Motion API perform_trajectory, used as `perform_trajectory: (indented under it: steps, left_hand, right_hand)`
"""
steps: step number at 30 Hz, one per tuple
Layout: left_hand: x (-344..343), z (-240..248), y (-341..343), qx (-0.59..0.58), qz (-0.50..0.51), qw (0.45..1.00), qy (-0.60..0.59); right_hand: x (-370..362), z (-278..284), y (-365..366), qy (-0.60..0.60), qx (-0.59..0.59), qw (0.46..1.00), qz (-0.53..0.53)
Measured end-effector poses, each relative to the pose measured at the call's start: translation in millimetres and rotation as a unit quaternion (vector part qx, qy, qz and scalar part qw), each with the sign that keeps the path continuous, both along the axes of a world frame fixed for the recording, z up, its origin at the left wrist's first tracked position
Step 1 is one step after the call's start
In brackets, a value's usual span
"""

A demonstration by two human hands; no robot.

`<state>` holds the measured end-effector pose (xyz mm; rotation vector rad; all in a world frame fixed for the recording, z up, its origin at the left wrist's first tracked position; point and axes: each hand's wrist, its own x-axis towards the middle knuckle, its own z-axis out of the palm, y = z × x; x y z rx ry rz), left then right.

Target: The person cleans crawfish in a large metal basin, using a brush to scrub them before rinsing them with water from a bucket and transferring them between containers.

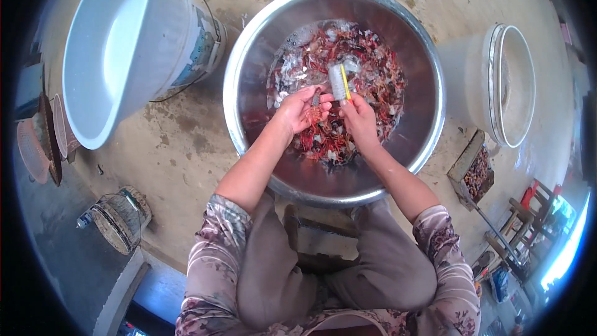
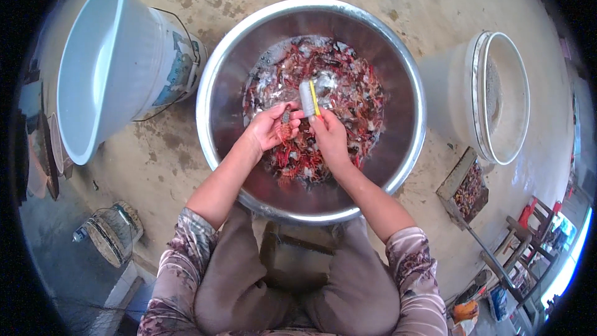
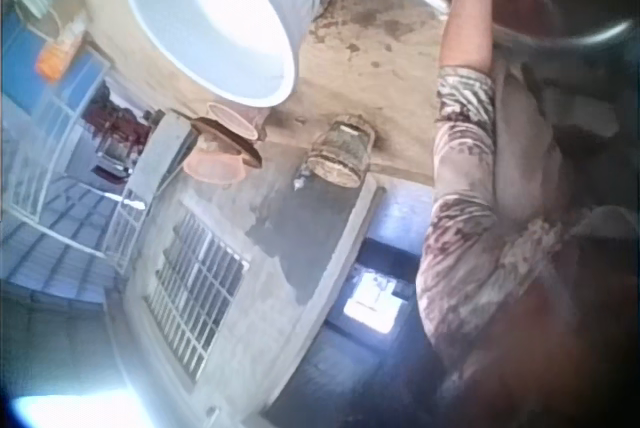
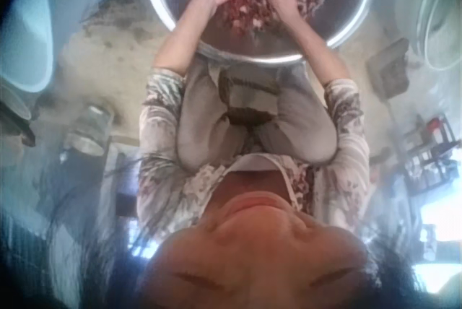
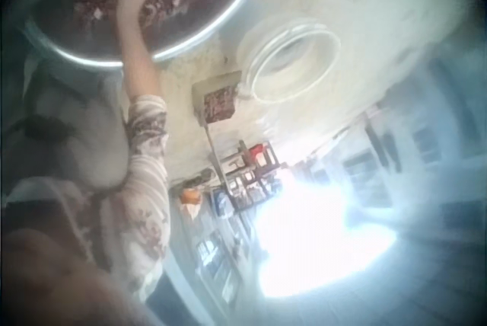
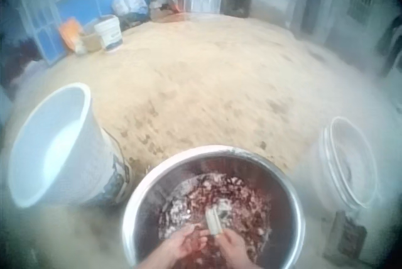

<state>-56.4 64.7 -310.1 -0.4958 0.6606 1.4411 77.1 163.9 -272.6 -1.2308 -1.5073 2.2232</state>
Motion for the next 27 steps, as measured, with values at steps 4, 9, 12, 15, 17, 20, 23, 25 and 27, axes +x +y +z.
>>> perform_trajectory:
  steps: [4,9,12,15,17,20,23,25,27]
  left_hand:
    - [27,6,9,-0.017,-0.087,0.993,0.076]
    - [37,29,12,-0.054,-0.140,0.984,0.100]
    - [43,24,6,-0.031,-0.189,0.973,0.125]
    - [51,12,0,-0.007,-0.261,0.938,0.227]
    - [53,12,0,0.009,-0.207,0.952,0.223]
    - [45,17,1,-0.086,-0.137,0.970,0.181]
    - [31,4,-5,-0.128,-0.062,0.983,0.116]
    - [24,-6,-6,-0.101,-0.076,0.982,0.144]
    - [24,-6,-4,-0.114,-0.067,0.974,0.184]
  right_hand:
    - [0,-11,2,0.005,-0.040,0.999,-0.005]
    - [3,-6,3,0.040,-0.088,0.995,-0.025]
    - [9,-1,20,-0.017,-0.035,0.999,-0.014]
    - [10,-8,30,-0.026,0.035,0.999,-0.005]
    - [7,-8,39,-0.060,0.011,0.997,0.041]
    - [1,-31,54,-0.092,0.289,0.952,0.048]
    - [16,-43,39,-0.191,0.475,0.819,0.259]
    - [32,-49,29,-0.092,0.523,0.771,0.351]
    - [28,-43,43,-0.103,0.554,0.754,0.337]
